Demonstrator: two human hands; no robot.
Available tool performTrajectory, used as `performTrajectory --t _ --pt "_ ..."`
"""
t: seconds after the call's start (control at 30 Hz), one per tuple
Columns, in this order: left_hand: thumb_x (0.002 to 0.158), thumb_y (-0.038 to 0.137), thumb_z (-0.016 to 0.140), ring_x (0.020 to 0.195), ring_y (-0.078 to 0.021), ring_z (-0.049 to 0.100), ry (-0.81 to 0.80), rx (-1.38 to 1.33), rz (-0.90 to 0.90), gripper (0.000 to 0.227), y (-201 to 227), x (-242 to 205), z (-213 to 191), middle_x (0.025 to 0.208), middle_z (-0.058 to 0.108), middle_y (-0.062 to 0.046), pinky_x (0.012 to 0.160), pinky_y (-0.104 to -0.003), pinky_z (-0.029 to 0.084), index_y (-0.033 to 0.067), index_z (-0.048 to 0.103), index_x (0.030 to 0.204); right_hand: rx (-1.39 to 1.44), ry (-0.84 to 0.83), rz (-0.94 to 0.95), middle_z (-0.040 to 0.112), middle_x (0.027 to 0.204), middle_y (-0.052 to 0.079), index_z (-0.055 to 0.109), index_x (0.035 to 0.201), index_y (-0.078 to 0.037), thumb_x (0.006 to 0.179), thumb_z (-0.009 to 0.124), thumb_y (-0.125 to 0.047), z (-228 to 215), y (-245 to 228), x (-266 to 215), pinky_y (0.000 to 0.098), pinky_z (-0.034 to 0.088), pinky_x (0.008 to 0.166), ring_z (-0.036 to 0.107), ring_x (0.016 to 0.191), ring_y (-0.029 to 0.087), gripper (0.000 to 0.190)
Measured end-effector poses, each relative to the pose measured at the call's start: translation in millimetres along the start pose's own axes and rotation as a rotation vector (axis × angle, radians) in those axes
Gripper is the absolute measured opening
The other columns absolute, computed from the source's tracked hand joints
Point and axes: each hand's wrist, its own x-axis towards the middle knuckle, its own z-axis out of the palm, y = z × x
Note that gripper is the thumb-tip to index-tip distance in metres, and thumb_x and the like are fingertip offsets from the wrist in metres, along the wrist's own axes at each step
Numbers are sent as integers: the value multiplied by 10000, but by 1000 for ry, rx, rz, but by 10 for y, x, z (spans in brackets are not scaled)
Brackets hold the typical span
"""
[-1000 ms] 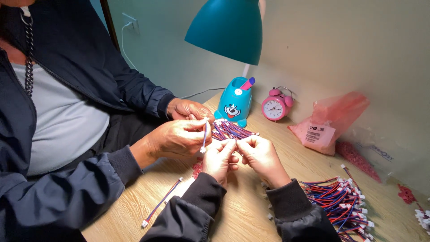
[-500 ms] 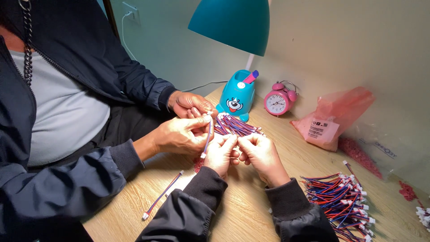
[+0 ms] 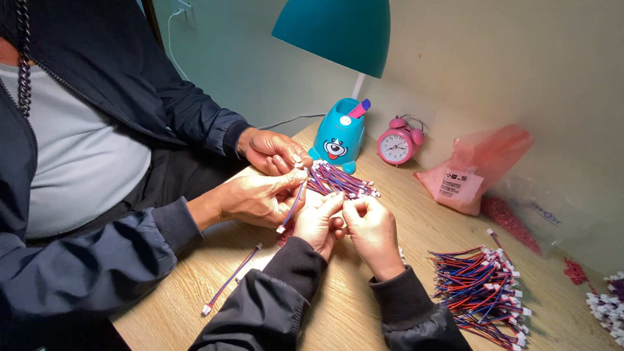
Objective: Assemble electronic wire harnesses by manually attaching plastic connectors to wire bundles.
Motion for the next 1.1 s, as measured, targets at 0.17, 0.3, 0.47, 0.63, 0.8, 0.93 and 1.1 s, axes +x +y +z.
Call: performTrajectory --t 0.17,0.3,0.47,0.63,0.8,0.93,1.1 --pt "840 287 775 513 -45 517 -6 9 -20 335 -43 62 -20 821 595 17 374 -159 472 91 616 1059 17 46 29 671 602 160 698 798 29 866 636 -185 42 7 -77 264 550 487 651 507 169 233" --pt "849 268 764 515 -53 507 -12 2 -15 344 -20 64 45 820 563 9 364 -157 464 73 604 1083 67 70 43 670 598 158 698 788 28 860 640 -169 127 -7 -73 269 538 459 629 470 167 218" --pt "833 280 780 348 -110 444 105 59 -3 291 -71 152 9 560 469 -31 314 -184 419 84 662 1012 149 92 79 647 550 160 687 745 27 848 632 -158 194 201 45 306 554 430 629 436 192 218" --pt "790 279 807 346 -107 473 152 88 5 282 -35 165 3 541 502 -46 295 -202 430 94 704 976 177 107 78 647 553 168 682 761 39 853 623 -142 288 206 10 297 543 423 625 428 190 211" --pt "775 285 819 318 -121 467 162 90 10 271 -74 227 -31 509 494 -57 275 -208 423 108 717 953 221 111 88 644 558 163 675 760 34 853 624 -154 306 187 -12 294 543 408 616 412 188 216" --pt "772 276 815 316 -126 468 161 92 11 265 -63 235 -13 499 485 -60 276 -209 422 100 714 941 210 113 84 652 568 171 678 772 40 856 627 -148 286 210 -10 297 542 404 620 413 190 213" --pt "768 268 812 313 -132 470 167 94 14 259 -59 231 -22 490 475 -63 277 -210 420 92 711 929 239 113 88 654 577 173 681 781 46 860 635 -149 321 226 -7 292 544 402 612 411 183 216"
